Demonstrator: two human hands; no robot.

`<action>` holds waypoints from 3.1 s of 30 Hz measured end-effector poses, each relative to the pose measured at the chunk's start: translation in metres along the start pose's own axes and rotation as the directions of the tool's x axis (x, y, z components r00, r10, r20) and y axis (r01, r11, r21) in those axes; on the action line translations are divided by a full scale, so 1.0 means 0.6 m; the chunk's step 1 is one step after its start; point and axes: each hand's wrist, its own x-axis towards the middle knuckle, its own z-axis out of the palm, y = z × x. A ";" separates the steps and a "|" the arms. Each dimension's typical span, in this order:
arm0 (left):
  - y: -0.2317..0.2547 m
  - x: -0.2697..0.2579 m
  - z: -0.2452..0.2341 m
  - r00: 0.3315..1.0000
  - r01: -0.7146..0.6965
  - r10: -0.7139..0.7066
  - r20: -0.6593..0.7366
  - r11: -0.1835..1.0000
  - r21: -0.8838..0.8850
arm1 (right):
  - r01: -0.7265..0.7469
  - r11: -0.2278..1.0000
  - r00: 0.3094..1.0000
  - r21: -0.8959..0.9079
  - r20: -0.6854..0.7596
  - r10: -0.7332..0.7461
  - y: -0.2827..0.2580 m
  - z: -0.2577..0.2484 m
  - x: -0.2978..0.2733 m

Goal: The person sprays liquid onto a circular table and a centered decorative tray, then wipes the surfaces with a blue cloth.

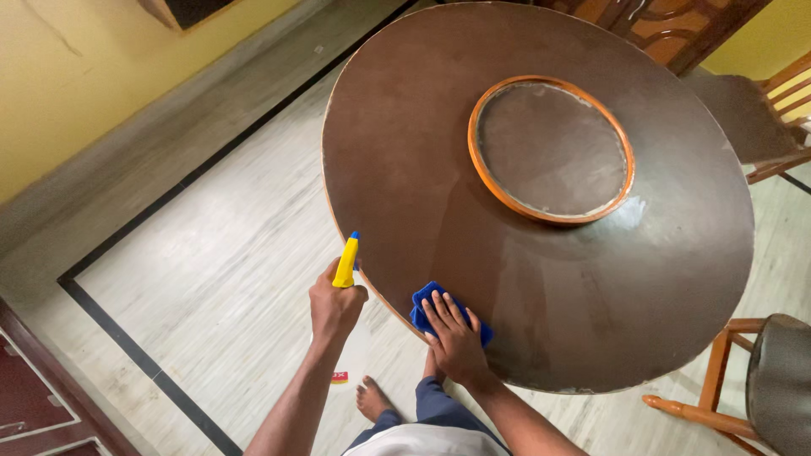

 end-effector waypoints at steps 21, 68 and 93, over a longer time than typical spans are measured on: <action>-0.026 -0.001 -0.047 0.996 -0.081 0.082 0.035 0.996 -0.025 | -0.060 0.998 0.998 0.032 0.030 0.059 -0.059 0.005 -0.002; -0.027 0.046 -0.072 0.995 -0.001 0.002 -0.100 1.000 0.005 | 0.017 0.997 0.998 0.079 -0.057 -0.012 -0.139 0.039 0.190; -0.004 0.099 -0.058 0.997 0.023 -0.020 -0.070 0.999 0.046 | -0.047 0.999 0.982 -0.005 -0.184 0.046 -0.087 0.027 0.246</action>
